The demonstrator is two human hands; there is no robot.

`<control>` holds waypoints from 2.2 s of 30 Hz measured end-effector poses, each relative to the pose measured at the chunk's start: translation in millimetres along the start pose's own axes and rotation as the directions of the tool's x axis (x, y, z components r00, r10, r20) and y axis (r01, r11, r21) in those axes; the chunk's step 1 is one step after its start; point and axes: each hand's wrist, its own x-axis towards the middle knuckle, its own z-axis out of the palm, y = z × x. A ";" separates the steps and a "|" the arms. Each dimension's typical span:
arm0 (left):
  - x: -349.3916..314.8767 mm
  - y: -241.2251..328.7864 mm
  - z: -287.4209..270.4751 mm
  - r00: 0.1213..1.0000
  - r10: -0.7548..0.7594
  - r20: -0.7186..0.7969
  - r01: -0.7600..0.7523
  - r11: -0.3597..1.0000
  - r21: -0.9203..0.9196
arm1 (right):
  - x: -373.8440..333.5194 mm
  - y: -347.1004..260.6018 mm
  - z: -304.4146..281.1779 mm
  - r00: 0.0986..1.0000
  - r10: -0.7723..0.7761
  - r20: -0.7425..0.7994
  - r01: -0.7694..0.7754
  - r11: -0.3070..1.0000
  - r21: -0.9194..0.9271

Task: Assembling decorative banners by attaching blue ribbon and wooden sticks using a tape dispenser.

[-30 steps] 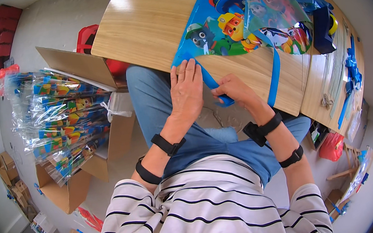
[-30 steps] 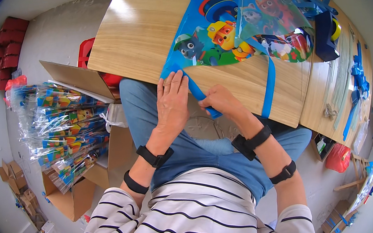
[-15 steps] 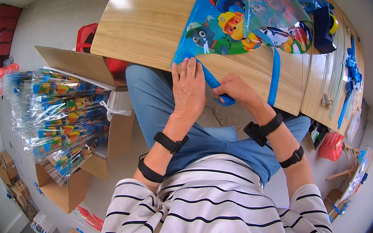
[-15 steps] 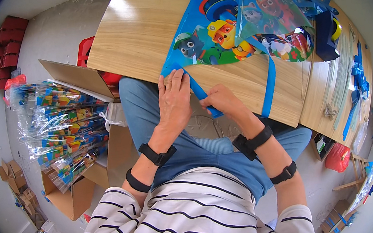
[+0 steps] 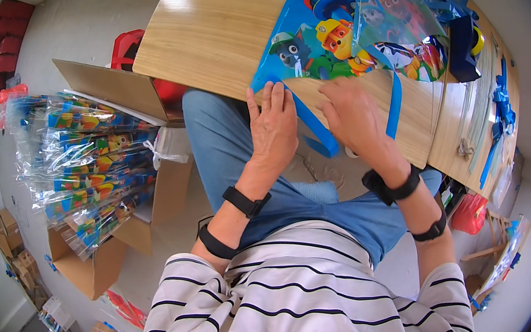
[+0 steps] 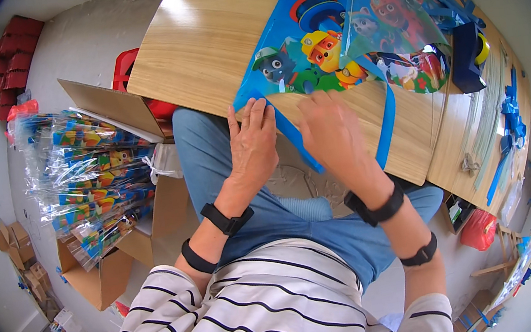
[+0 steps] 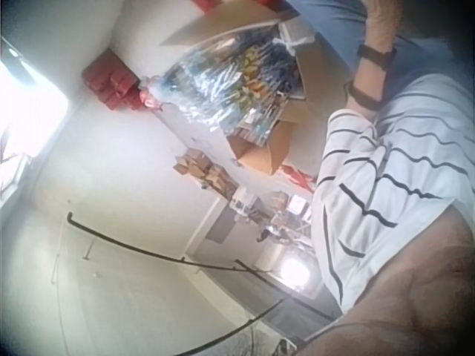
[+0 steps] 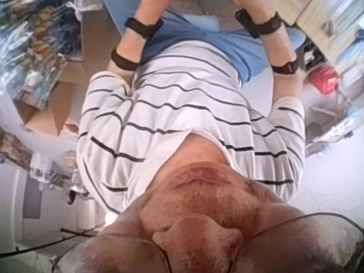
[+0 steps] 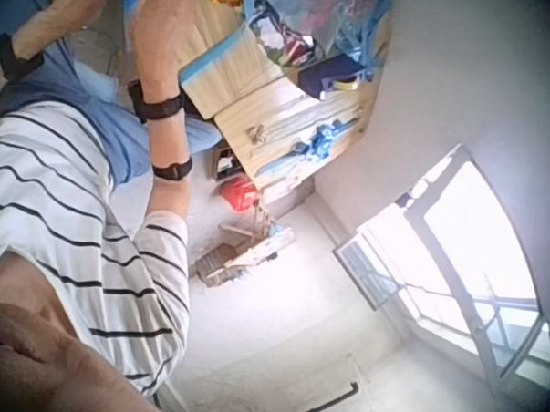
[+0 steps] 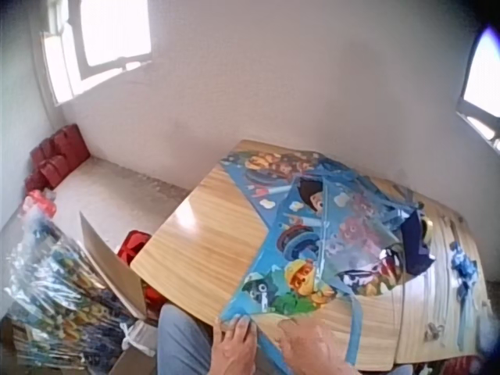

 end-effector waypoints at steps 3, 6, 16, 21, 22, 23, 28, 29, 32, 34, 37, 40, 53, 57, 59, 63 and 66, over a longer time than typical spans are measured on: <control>1.2 3.7 -0.4 0.999 -0.024 0.031 0.024 1.000 0.005 | 34.1 18.9 29.4 0.998 -0.043 -0.034 0.048 0.985 0.168; 0.8 4.4 -0.3 0.996 -0.043 0.077 0.042 0.999 0.020 | 64.4 24.1 55.4 0.998 -0.002 0.058 -0.016 0.955 0.296; 1.4 4.0 -5.0 0.993 -0.077 0.089 0.076 0.997 0.013 | 84.8 26.7 74.6 0.974 0.053 0.221 -0.142 0.902 0.409; 3.5 4.3 -4.5 0.992 -0.091 0.089 0.091 0.996 0.004 | 86.4 27.8 73.3 0.971 0.045 0.233 -0.131 0.921 0.368; 3.7 4.5 -4.4 0.992 -0.090 0.088 0.090 0.996 0.004 | 86.4 28.3 73.1 0.970 0.048 0.239 -0.134 0.924 0.359; 3.8 4.5 -4.3 0.992 -0.089 0.091 0.089 0.996 0.007 | 86.7 28.6 73.1 0.970 0.048 0.238 -0.134 0.924 0.358; 2.6 4.2 -0.8 0.992 -0.090 0.091 0.089 0.996 0.019 | 90.1 21.5 75.0 0.974 0.101 0.204 -0.159 0.942 0.294; 2.9 4.3 -0.8 0.992 -0.092 0.086 0.091 0.996 0.018 | 90.1 17.4 74.5 0.974 0.100 0.206 -0.159 0.942 0.295; 3.7 4.4 -1.0 0.992 -0.092 0.083 0.091 0.996 0.019 | 89.9 7.6 75.3 0.959 0.187 0.211 -0.234 0.947 0.221; 3.4 4.6 -0.7 0.993 -0.089 0.084 0.088 0.996 0.021 | 91.8 4.9 77.3 0.958 0.235 0.161 -0.257 0.957 0.133; 1.4 5.5 -0.7 0.992 -0.093 0.083 0.093 0.996 0.005 | 92.2 3.2 76.0 0.949 0.248 0.193 -0.278 0.949 0.148; -0.2 5.6 -2.0 0.991 -0.102 0.090 0.104 0.994 -0.015 | 93.4 0.6 73.7 0.944 0.262 0.202 -0.294 0.944 0.151; 1.4 5.6 1.8 0.995 -0.076 0.071 0.074 0.997 0.029 | 95.2 5.2 77.6 0.943 0.255 0.215 -0.279 0.956 0.094; 1.7 7.3 0.7 0.994 -0.083 0.070 0.080 0.996 0.042 | 94.6 3.4 74.2 0.941 0.255 0.225 -0.286 0.950 0.121; 2.0 8.0 -0.3 0.993 -0.088 0.077 0.085 0.995 0.045 | 93.8 2.4 73.5 0.940 0.254 0.227 -0.291 0.945 0.147; 3.1 8.3 -2.5 0.991 -0.098 0.093 0.094 0.995 0.043 | 93.5 1.1 72.9 0.939 0.259 0.225 -0.295 0.944 0.144; 3.4 8.2 -1.8 0.991 -0.094 0.099 0.090 0.995 0.046 | 93.2 1.2 72.5 0.939 0.262 0.223 -0.297 0.945 0.140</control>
